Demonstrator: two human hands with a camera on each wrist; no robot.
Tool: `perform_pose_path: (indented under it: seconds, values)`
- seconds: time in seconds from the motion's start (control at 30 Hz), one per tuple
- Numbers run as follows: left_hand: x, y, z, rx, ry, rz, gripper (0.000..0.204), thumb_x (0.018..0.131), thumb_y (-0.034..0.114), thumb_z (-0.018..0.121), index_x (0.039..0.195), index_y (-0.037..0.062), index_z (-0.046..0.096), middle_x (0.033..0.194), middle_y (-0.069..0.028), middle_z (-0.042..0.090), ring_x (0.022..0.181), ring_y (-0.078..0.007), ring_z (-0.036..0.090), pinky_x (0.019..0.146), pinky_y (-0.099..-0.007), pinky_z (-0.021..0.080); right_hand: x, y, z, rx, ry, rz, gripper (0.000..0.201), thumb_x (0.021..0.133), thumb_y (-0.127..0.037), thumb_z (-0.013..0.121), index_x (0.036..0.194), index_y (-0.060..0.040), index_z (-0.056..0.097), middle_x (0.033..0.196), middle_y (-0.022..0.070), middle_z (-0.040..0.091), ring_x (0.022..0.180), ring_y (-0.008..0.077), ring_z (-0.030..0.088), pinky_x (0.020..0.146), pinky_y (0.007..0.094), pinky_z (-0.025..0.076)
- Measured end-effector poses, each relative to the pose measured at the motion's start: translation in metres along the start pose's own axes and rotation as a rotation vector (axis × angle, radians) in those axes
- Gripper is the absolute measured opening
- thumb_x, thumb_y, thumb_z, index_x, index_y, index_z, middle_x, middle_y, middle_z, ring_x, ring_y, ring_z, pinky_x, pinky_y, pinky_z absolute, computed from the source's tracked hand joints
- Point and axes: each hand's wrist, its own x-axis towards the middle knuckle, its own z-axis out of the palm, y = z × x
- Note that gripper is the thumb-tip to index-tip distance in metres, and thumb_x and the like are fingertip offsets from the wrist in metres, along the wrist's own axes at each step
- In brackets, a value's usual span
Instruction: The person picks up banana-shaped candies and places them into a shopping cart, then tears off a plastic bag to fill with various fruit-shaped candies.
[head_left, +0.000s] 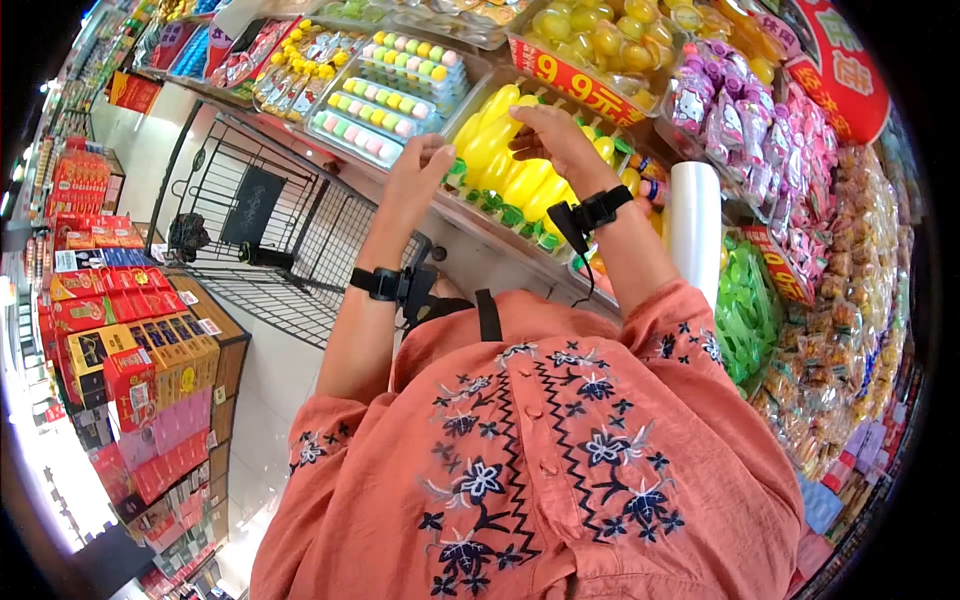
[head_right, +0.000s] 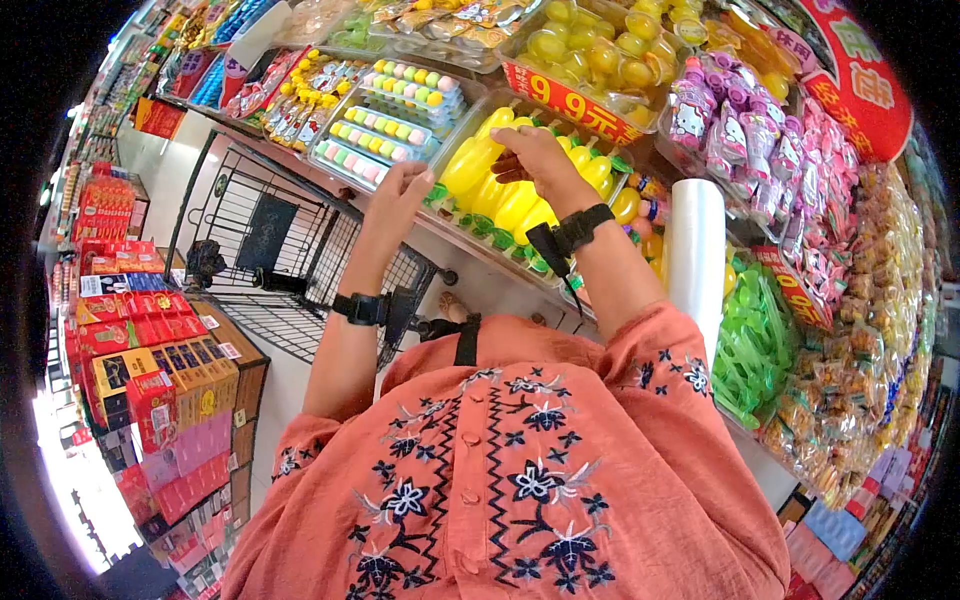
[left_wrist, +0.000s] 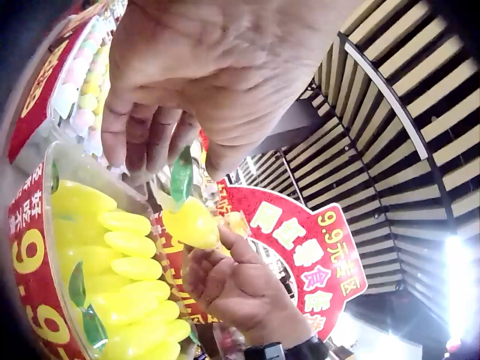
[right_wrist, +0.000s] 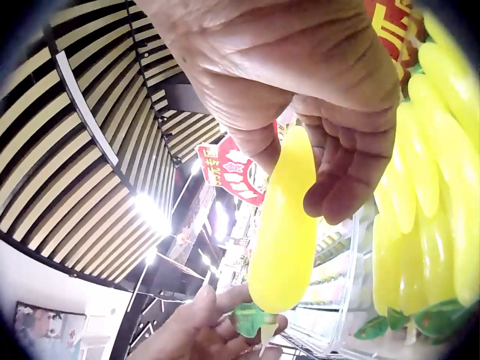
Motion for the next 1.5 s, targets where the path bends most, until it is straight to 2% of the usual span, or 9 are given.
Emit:
perform_pose_path:
  seconds: [0.2, 0.4, 0.5, 0.63, 0.77, 0.9, 1.2, 1.3, 1.5]
  values:
    - [0.041, -0.007, 0.011, 0.325, -0.215, 0.027, 0.056, 0.089, 0.04, 0.069, 0.124, -0.0025, 0.059, 0.11, -0.0176, 0.067, 0.104, -0.0243, 0.064, 0.088, -0.0342, 0.05, 0.008, 0.002, 0.003, -0.09, 0.014, 0.014, 0.032, 0.089, -0.034, 0.071, 0.092, -0.0044, 0.061, 0.08, 0.0082, 0.063, 0.071, 0.0198, 0.068, 0.064, 0.0329, 0.058]
    - [0.066, -0.018, 0.029, 0.604, -0.365, 0.154, 0.064, 0.08, 0.048, 0.072, 0.118, -0.0029, 0.061, 0.102, -0.02, 0.067, 0.091, -0.0295, 0.065, 0.082, -0.0365, 0.052, 0.01, 0.02, 0.0, -0.191, 0.03, 0.03, 0.038, 0.089, -0.036, 0.07, 0.095, 0.0011, 0.061, 0.083, 0.0135, 0.066, 0.066, 0.0222, 0.068, 0.06, 0.0332, 0.058]
    - [0.074, -0.02, 0.037, 0.588, -0.478, -0.005, 0.059, 0.077, 0.051, 0.069, 0.103, -0.0024, 0.066, 0.099, -0.023, 0.068, 0.091, -0.0356, 0.065, 0.077, -0.0428, 0.05, 0.0, 0.027, 0.001, -0.14, 0.057, 0.063, 0.037, 0.09, -0.033, 0.067, 0.099, 0.0023, 0.061, 0.089, 0.0158, 0.066, 0.065, 0.0231, 0.068, 0.06, 0.0327, 0.058]
    - [0.097, -0.059, 0.035, 0.508, -0.428, 0.026, 0.058, 0.076, 0.052, 0.069, 0.095, -0.0028, 0.066, 0.093, -0.0221, 0.066, 0.083, -0.0341, 0.064, 0.073, -0.0416, 0.049, -0.008, 0.038, -0.009, -0.143, -0.013, 0.099, 0.033, 0.092, -0.026, 0.058, 0.108, 0.0036, 0.06, 0.096, 0.0173, 0.066, 0.063, 0.0264, 0.069, 0.058, 0.0344, 0.059]
    - [0.105, -0.057, 0.028, 0.551, -0.495, 0.01, 0.056, 0.076, 0.051, 0.069, 0.091, -0.0021, 0.066, 0.087, -0.0203, 0.065, 0.077, -0.0318, 0.061, 0.069, -0.0411, 0.048, -0.011, 0.051, 0.005, -0.474, -0.211, 0.151, 0.044, 0.09, -0.02, 0.056, 0.126, 0.0041, 0.056, 0.098, 0.0154, 0.068, 0.061, 0.024, 0.07, 0.053, 0.0335, 0.058]
    - [0.103, -0.048, 0.029, 0.512, -0.537, -0.066, 0.053, 0.077, 0.05, 0.07, 0.089, -0.0017, 0.065, 0.085, -0.0192, 0.064, 0.073, -0.0297, 0.059, 0.068, -0.0412, 0.047, -0.002, 0.065, 0.019, -0.75, -0.276, 0.162, 0.03, 0.091, -0.011, 0.045, 0.11, 0.0048, 0.06, 0.084, 0.0188, 0.068, 0.063, 0.0317, 0.072, 0.053, 0.0389, 0.059]
    - [0.118, -0.067, 0.042, 0.497, -0.588, 0.03, 0.052, 0.078, 0.049, 0.07, 0.09, -0.0012, 0.064, 0.084, -0.018, 0.063, 0.075, -0.0282, 0.058, 0.067, -0.0405, 0.045, -0.017, 0.072, 0.008, -0.677, -0.223, 0.061, 0.029, 0.092, -0.017, 0.047, 0.109, -0.0003, 0.063, 0.085, 0.0132, 0.068, 0.061, 0.0239, 0.07, 0.052, 0.0354, 0.056]
    - [0.125, -0.069, 0.043, 0.585, -0.597, 0.006, 0.043, 0.081, 0.044, 0.071, 0.086, 0.0016, 0.062, 0.079, -0.0078, 0.06, 0.073, -0.0182, 0.058, 0.064, -0.0341, 0.048, -0.019, 0.074, 0.006, -0.623, -0.215, 0.068, 0.027, 0.092, -0.016, 0.05, 0.111, -0.0013, 0.063, 0.09, 0.0101, 0.067, 0.063, 0.0206, 0.07, 0.052, 0.0319, 0.054]
    - [0.116, -0.063, 0.055, 0.617, -0.685, -0.145, 0.037, 0.082, 0.039, 0.069, 0.091, 0.0039, 0.063, 0.081, -0.0087, 0.061, 0.075, -0.0186, 0.06, 0.063, -0.034, 0.051, -0.021, 0.074, 0.003, -0.59, -0.207, 0.056, 0.025, 0.091, -0.016, 0.05, 0.108, -0.0025, 0.062, 0.092, 0.0066, 0.065, 0.066, 0.0179, 0.069, 0.054, 0.0298, 0.053]
